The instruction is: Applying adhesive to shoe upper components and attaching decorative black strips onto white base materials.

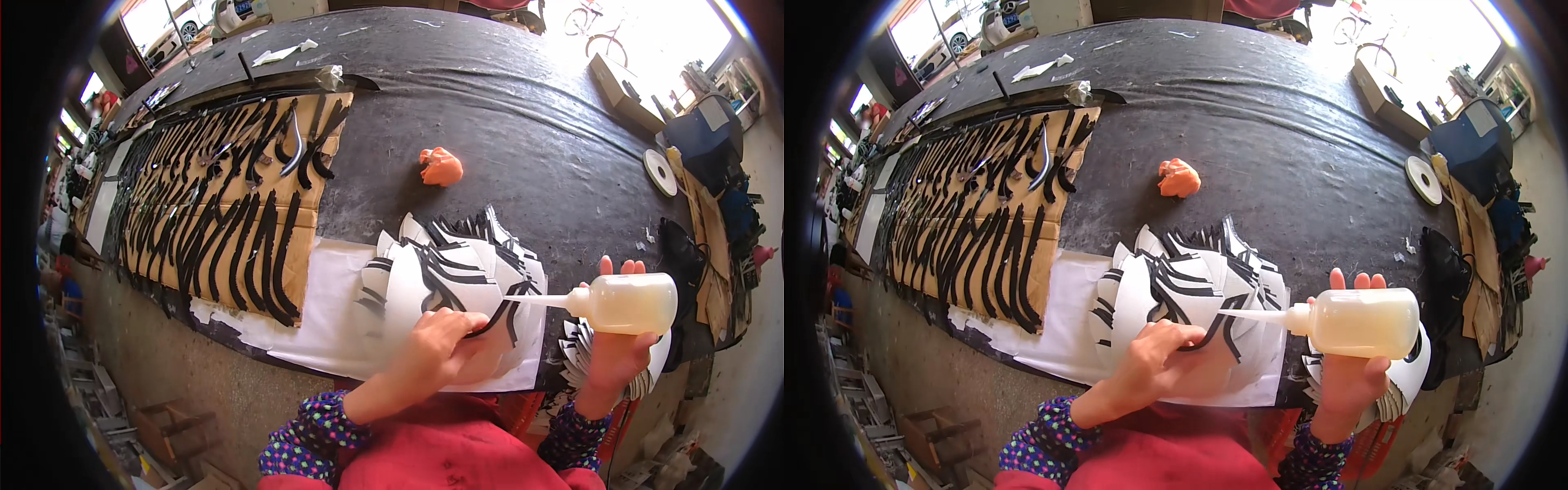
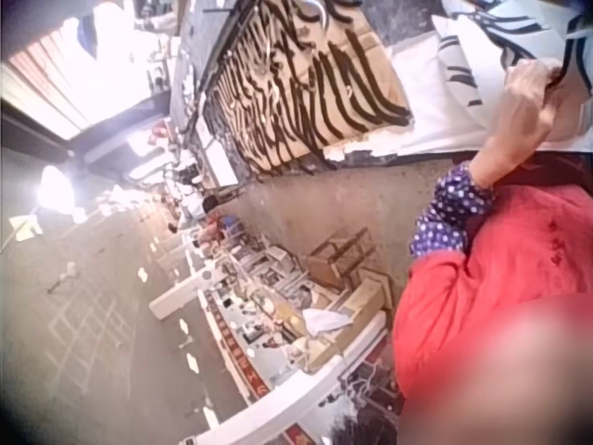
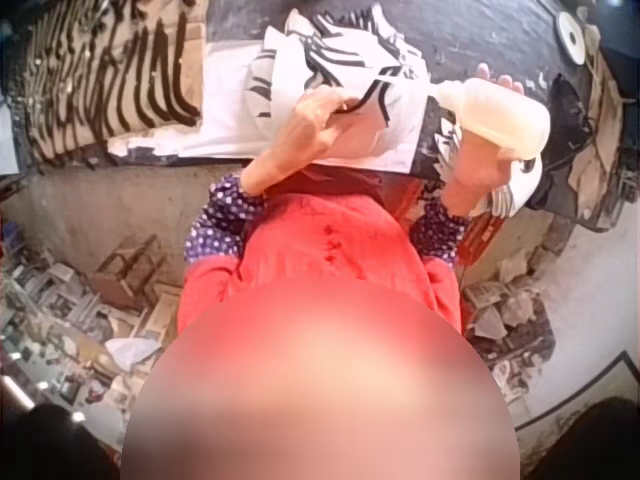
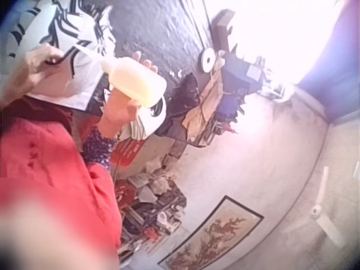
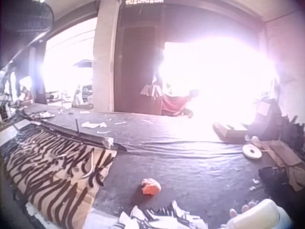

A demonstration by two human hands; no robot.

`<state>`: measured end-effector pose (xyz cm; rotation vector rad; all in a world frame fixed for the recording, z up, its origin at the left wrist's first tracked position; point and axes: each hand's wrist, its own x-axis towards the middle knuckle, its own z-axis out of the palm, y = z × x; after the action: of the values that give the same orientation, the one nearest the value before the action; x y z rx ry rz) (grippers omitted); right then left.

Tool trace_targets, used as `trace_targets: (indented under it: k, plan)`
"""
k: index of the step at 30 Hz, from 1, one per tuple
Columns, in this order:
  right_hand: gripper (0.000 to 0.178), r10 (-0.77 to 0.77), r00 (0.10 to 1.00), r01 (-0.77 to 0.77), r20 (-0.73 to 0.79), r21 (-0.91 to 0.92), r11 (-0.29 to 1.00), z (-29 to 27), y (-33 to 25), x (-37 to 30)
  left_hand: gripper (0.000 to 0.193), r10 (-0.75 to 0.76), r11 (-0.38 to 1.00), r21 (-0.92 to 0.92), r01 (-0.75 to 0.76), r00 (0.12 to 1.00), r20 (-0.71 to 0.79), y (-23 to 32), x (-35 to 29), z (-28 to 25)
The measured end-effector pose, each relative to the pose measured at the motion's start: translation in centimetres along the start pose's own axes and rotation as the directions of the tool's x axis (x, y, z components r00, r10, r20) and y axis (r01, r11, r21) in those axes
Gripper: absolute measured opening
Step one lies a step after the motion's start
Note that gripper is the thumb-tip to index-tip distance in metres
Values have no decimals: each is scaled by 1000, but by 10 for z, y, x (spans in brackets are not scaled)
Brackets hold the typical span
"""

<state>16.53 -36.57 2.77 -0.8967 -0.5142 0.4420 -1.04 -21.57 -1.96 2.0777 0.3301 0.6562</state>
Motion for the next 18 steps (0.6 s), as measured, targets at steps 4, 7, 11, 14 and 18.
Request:
trace_targets:
  k: [4,7,11,14,18]
  plan:
    - [100,-54,998,54,33,3,999,7,-13,-4,22,-305,926,-154,344,925,227,7,11,-16]
    - [99,-58,998,58,7,-40,998,7,-13,-8,26,-320,757,-458,466,876,362,2,16,-18]
    - [97,21,999,-21,-27,-24,999,5,4,-15,41,-356,597,-508,621,773,525,-11,9,-15]
    - [94,23,998,-23,-61,-5,1000,7,16,-18,42,-291,469,-600,647,755,587,-21,5,-17]
    - [91,58,991,-50,-117,70,996,11,19,-17,44,-296,491,-596,635,765,572,-22,2,-15]
